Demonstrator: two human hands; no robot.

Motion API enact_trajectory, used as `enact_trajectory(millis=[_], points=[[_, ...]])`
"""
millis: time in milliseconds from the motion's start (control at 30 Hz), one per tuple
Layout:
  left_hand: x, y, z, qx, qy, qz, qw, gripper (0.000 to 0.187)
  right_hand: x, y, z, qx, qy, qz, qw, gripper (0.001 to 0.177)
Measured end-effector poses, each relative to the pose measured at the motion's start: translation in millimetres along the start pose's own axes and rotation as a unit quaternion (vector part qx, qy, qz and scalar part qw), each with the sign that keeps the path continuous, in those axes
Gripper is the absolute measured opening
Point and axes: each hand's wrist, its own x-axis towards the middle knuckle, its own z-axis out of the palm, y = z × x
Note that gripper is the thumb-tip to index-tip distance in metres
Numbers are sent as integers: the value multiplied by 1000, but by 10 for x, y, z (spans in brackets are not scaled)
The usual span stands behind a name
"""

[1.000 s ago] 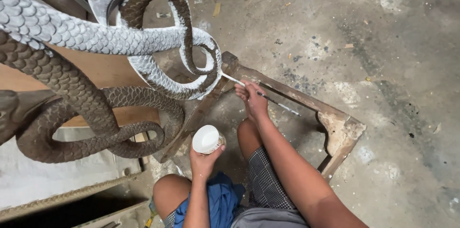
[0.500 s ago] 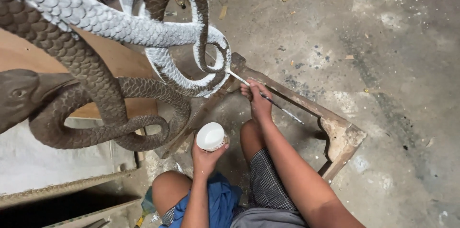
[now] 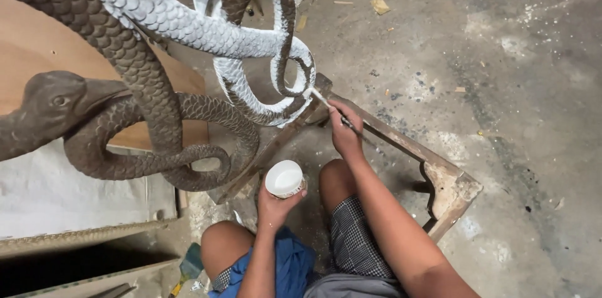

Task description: Painting a detailed wooden snake sculpture that forms part of a chair frame using a brush and white paint.

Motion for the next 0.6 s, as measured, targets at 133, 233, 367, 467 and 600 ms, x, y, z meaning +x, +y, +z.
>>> enact_trajectory(millis=[133,233,367,467,600], points=[[-24,83,17,-9,5,11,1000,96,-160,-61,62,-39,9,-110,993,23],[-19,121,14,-21,1,13,1000,94,-248,-72,54,-44,-35,-94,994,23],[-43,144,4,-31,-1,19,999,93,-188,-170,5,-24,-32,-47,998,24],[-55,205,-9,-37,-2,26,999,94,-108,-153,-9,9,7,-2,1000,23],[-66,264,-21,-32,-8,14,999,99,-90,-143,-11,42,48,56,996,21]])
